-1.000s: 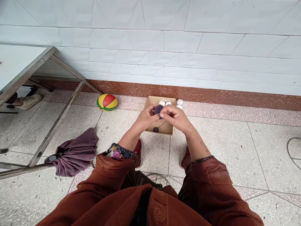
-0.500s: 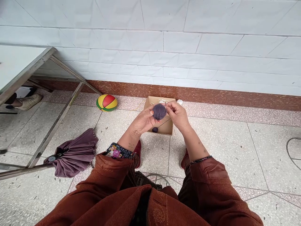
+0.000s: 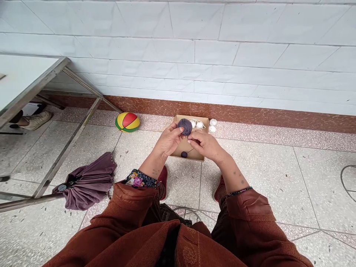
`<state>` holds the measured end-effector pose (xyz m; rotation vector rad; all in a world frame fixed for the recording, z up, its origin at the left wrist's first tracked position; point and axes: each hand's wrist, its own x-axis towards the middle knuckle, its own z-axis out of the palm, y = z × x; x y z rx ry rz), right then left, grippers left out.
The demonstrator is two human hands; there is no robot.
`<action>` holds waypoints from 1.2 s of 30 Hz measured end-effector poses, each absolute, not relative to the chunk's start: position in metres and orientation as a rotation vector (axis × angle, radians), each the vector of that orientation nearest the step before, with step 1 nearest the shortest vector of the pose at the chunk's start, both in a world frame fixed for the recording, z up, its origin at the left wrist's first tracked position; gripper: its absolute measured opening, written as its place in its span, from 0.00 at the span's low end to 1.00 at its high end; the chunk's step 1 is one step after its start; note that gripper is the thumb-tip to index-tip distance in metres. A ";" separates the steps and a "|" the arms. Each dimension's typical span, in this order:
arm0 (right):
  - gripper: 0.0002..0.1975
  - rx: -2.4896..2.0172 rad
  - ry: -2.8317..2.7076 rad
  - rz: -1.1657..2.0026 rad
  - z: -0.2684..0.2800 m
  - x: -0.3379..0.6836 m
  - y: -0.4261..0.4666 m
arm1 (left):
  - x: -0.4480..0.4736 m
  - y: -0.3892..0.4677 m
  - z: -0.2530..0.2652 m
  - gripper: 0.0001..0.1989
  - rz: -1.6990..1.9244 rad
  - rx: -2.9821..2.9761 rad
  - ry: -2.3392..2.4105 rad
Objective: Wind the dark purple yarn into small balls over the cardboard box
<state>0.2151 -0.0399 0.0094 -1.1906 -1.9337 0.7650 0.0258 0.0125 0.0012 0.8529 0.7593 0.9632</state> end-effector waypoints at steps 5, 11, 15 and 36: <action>0.13 -1.152 -1.846 0.822 0.021 0.217 -0.043 | 0.026 0.012 0.002 0.19 1.002 1.037 0.884; 0.17 -1.320 -1.601 0.577 0.020 0.219 -0.039 | 0.023 0.005 0.004 0.21 0.708 1.098 0.722; 0.18 -1.425 -1.447 0.580 0.007 0.219 -0.033 | 0.023 0.002 0.005 0.27 0.687 0.941 0.605; 0.18 -1.306 -1.551 0.562 0.009 0.221 -0.033 | 0.023 0.003 0.009 0.20 0.636 1.117 0.702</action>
